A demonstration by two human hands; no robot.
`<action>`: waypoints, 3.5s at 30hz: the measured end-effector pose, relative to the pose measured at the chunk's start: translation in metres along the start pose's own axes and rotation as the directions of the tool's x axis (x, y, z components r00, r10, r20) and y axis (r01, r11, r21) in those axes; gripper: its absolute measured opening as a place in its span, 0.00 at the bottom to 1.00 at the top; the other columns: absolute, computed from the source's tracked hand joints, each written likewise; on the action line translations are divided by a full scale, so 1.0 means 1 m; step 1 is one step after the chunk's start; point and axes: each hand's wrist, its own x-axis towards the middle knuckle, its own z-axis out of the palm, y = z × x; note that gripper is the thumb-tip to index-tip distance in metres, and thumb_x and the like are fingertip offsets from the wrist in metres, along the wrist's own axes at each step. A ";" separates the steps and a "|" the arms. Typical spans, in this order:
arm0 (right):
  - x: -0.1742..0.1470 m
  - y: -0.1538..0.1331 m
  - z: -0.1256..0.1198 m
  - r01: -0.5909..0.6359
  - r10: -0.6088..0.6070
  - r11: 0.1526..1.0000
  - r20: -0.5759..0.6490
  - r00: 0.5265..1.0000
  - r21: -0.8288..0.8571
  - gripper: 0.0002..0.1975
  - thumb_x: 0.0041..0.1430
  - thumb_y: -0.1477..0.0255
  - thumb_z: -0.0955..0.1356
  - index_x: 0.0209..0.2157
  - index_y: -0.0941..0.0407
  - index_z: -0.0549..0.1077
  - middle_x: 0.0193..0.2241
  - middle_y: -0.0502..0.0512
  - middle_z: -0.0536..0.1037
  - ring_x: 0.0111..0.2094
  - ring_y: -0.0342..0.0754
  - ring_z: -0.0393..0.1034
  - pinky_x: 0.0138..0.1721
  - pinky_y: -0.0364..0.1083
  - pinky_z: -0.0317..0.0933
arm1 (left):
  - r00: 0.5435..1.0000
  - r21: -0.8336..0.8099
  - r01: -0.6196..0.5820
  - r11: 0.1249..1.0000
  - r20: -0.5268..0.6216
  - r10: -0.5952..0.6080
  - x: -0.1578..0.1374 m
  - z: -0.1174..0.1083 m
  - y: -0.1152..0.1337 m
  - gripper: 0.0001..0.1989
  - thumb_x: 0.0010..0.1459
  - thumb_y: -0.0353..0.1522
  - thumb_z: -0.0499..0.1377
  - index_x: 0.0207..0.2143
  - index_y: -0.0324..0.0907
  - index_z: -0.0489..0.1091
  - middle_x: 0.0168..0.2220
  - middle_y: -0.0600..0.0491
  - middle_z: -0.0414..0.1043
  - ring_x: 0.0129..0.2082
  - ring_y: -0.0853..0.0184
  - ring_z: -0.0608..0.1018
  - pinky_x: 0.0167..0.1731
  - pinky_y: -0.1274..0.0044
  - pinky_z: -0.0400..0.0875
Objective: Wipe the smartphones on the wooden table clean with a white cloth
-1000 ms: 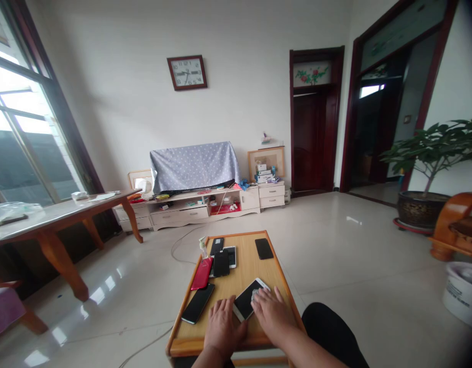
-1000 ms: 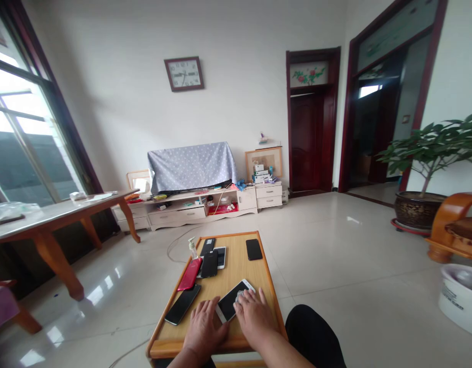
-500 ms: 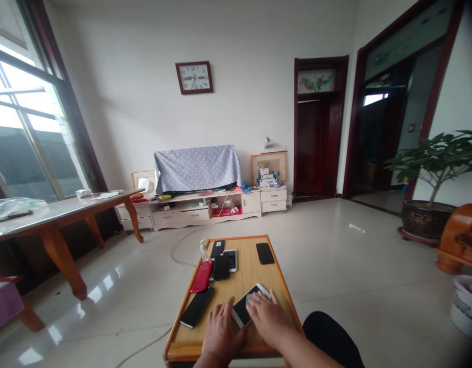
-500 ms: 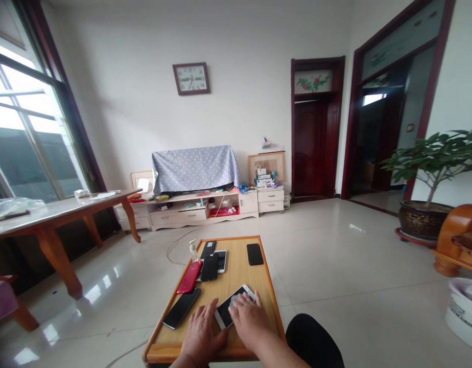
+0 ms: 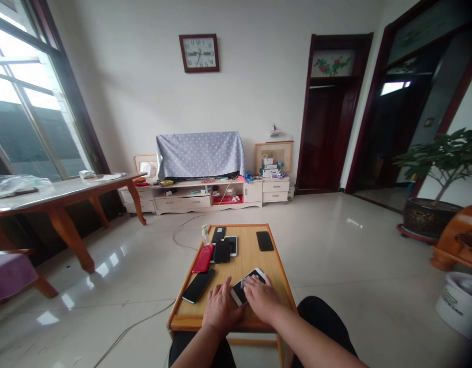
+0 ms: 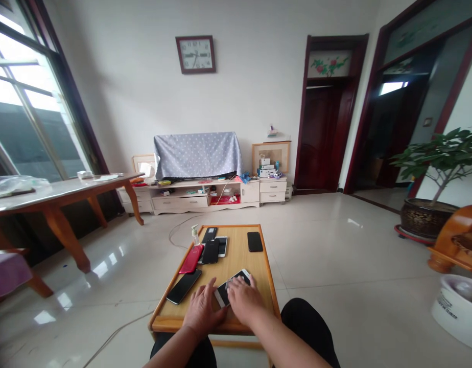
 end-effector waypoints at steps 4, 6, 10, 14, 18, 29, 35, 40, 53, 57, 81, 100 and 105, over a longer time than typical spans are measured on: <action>0.009 0.008 -0.003 -0.073 0.073 0.997 -0.024 0.997 -0.005 0.28 0.73 0.65 0.48 0.62 0.55 0.67 0.64 0.62 0.64 0.67 0.58 0.52 0.67 0.66 0.31 | 1.000 -0.025 0.004 1.000 0.011 -0.003 0.001 -0.002 0.002 0.45 0.48 0.43 0.59 0.67 0.42 0.50 0.56 0.46 0.73 0.60 0.54 0.66 0.59 0.67 0.55; 0.006 -0.004 0.005 0.006 -0.007 1.000 0.015 1.000 0.011 0.26 0.72 0.65 0.50 0.62 0.53 0.67 0.64 0.59 0.66 0.67 0.55 0.53 0.68 0.61 0.34 | 0.999 -0.014 0.011 1.000 0.043 -0.010 0.002 -0.003 0.001 0.45 0.50 0.42 0.58 0.68 0.42 0.48 0.57 0.47 0.72 0.61 0.55 0.66 0.60 0.67 0.54; -0.001 -0.024 0.015 0.138 -0.141 0.989 0.074 0.987 0.048 0.23 0.71 0.66 0.55 0.62 0.46 0.67 0.62 0.49 0.69 0.65 0.48 0.57 0.69 0.53 0.34 | 0.996 0.003 0.025 1.000 0.081 -0.026 0.002 -0.002 0.000 0.43 0.52 0.39 0.56 0.69 0.42 0.47 0.58 0.46 0.71 0.62 0.57 0.65 0.60 0.68 0.53; 0.013 -0.004 0.005 0.005 -0.005 1.000 0.011 1.000 0.020 0.25 0.72 0.66 0.52 0.62 0.49 0.67 0.63 0.54 0.67 0.66 0.52 0.55 0.68 0.60 0.32 | 1.000 -0.010 0.001 1.000 0.027 -0.001 0.002 -0.001 -0.001 0.45 0.50 0.43 0.58 0.68 0.42 0.48 0.56 0.47 0.73 0.61 0.55 0.67 0.60 0.67 0.55; 0.027 0.007 0.002 -0.119 0.118 0.993 -0.040 0.992 -0.007 0.27 0.72 0.66 0.49 0.61 0.55 0.67 0.63 0.63 0.66 0.66 0.58 0.54 0.66 0.66 0.32 | 1.000 -0.029 -0.017 0.999 0.003 0.018 0.002 0.000 -0.001 0.46 0.48 0.44 0.59 0.68 0.43 0.49 0.56 0.47 0.73 0.61 0.54 0.67 0.60 0.65 0.55; 0.032 0.019 0.004 -0.145 0.144 0.989 -0.048 0.988 -0.017 0.26 0.72 0.66 0.51 0.62 0.55 0.66 0.63 0.62 0.67 0.66 0.56 0.55 0.67 0.63 0.32 | 1.000 0.004 -0.005 1.000 0.018 0.005 0.003 -0.001 0.000 0.44 0.49 0.45 0.59 0.67 0.42 0.52 0.56 0.46 0.72 0.61 0.55 0.67 0.60 0.67 0.55; 0.015 0.008 0.011 -0.078 0.077 0.997 -0.020 0.997 -0.011 0.26 0.71 0.64 0.54 0.64 0.56 0.64 0.66 0.60 0.63 0.68 0.55 0.51 0.68 0.58 0.35 | 1.000 -0.009 -0.008 1.000 0.008 0.008 0.003 0.003 -0.001 0.42 0.50 0.43 0.58 0.66 0.43 0.52 0.56 0.46 0.72 0.61 0.54 0.66 0.59 0.66 0.55; -0.007 -0.014 0.021 0.081 -0.082 0.996 0.029 0.996 0.030 0.24 0.71 0.63 0.54 0.63 0.48 0.66 0.63 0.51 0.67 0.66 0.49 0.54 0.69 0.54 0.35 | 1.000 0.002 -0.001 1.000 0.012 0.001 0.004 0.006 -0.003 0.39 0.51 0.41 0.57 0.65 0.43 0.53 0.56 0.46 0.72 0.60 0.56 0.67 0.58 0.67 0.55; -0.029 -0.001 0.035 0.022 -0.020 0.999 -0.057 0.998 0.037 0.26 0.70 0.65 0.55 0.65 0.55 0.63 0.66 0.55 0.62 0.69 0.53 0.49 0.69 0.54 0.35 | 0.999 -0.013 -0.013 1.000 -0.030 0.013 0.002 0.006 -0.002 0.37 0.48 0.43 0.60 0.61 0.45 0.60 0.55 0.47 0.72 0.59 0.55 0.67 0.58 0.66 0.56; -0.028 0.012 0.029 -0.026 0.029 0.999 -0.081 0.996 0.028 0.25 0.70 0.67 0.54 0.64 0.54 0.66 0.64 0.55 0.65 0.67 0.52 0.54 0.69 0.55 0.37 | 0.999 0.000 -0.017 1.000 -0.031 0.017 0.002 0.003 0.000 0.35 0.48 0.43 0.60 0.60 0.45 0.61 0.55 0.47 0.72 0.58 0.55 0.67 0.58 0.67 0.57; -0.025 -0.016 0.019 0.079 -0.077 0.994 -0.028 0.997 0.074 0.26 0.72 0.63 0.52 0.61 0.55 0.70 0.62 0.60 0.69 0.65 0.56 0.57 0.68 0.59 0.39 | 0.998 0.021 0.002 1.000 0.062 -0.003 0.000 0.002 -0.004 0.37 0.50 0.40 0.56 0.64 0.42 0.57 0.60 0.45 0.68 0.60 0.54 0.65 0.61 0.66 0.54; 0.030 -0.009 0.021 0.063 -0.063 0.998 -0.037 0.997 -0.002 0.23 0.70 0.70 0.54 0.57 0.55 0.73 0.59 0.61 0.72 0.63 0.53 0.61 0.67 0.55 0.42 | 1.000 -0.036 0.009 0.999 0.011 -0.008 0.000 0.001 -0.006 0.41 0.49 0.45 0.58 0.65 0.42 0.57 0.58 0.45 0.70 0.60 0.55 0.66 0.60 0.68 0.54; 0.035 0.029 0.007 -0.128 0.124 0.991 -0.110 0.986 -0.031 0.25 0.70 0.67 0.53 0.62 0.57 0.68 0.62 0.62 0.68 0.65 0.56 0.58 0.67 0.60 0.41 | 0.999 -0.018 0.004 1.000 -0.032 -0.005 -0.002 -0.003 -0.003 0.35 0.47 0.40 0.59 0.59 0.45 0.63 0.54 0.48 0.73 0.56 0.56 0.69 0.58 0.69 0.56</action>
